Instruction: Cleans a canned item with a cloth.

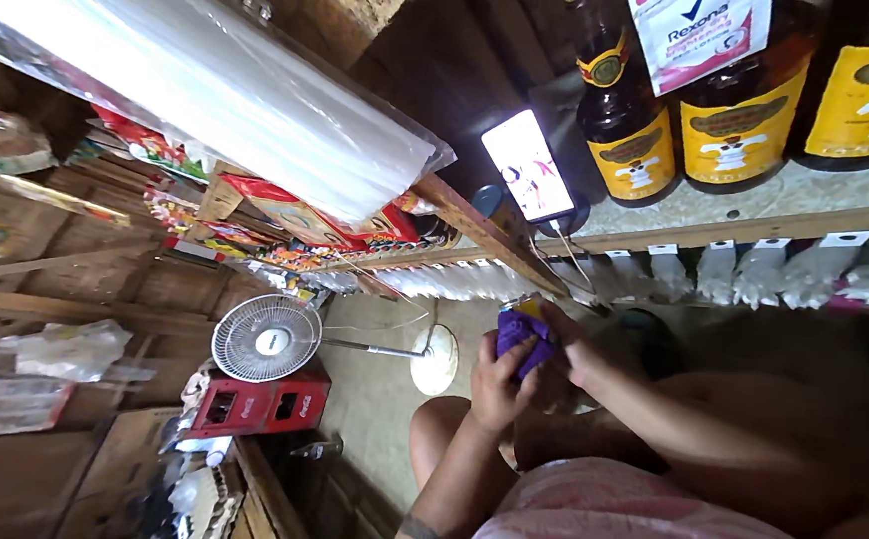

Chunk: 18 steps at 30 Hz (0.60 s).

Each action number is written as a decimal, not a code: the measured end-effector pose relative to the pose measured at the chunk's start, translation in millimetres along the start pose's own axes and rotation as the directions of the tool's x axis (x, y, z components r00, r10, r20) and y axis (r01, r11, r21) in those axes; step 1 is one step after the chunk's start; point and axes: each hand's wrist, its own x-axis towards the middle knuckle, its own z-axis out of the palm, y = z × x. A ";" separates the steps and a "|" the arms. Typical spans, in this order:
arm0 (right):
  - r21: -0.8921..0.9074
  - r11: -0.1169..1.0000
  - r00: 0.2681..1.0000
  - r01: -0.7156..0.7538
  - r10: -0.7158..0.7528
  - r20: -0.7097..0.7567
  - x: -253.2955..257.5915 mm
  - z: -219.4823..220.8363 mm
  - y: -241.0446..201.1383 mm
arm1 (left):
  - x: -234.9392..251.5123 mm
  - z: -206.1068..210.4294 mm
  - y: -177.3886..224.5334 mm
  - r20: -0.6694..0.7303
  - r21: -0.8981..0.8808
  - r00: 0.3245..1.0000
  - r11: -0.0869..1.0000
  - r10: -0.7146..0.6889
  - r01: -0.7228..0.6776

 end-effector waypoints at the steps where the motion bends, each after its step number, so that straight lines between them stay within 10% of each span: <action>1: -0.002 1.000 1.000 -0.011 0.011 -0.007 -1.0 1.6 -1.4 | 1.2 -1.1 -1.6 -0.002 -0.003 1.000 1.000 -0.001 0.001; 11: 0.033 0.994 0.994 -0.103 0.104 -0.035 -6.7 8.2 -3.5 | 5.1 -4.1 -15.6 -0.024 -0.092 0.955 0.952 -0.296 0.293; 18: 0.075 0.997 1.000 -0.012 0.012 -0.005 -3.1 1.6 -2.2 | -0.7 0.1 6.0 0.039 0.076 0.999 0.997 -0.015 0.012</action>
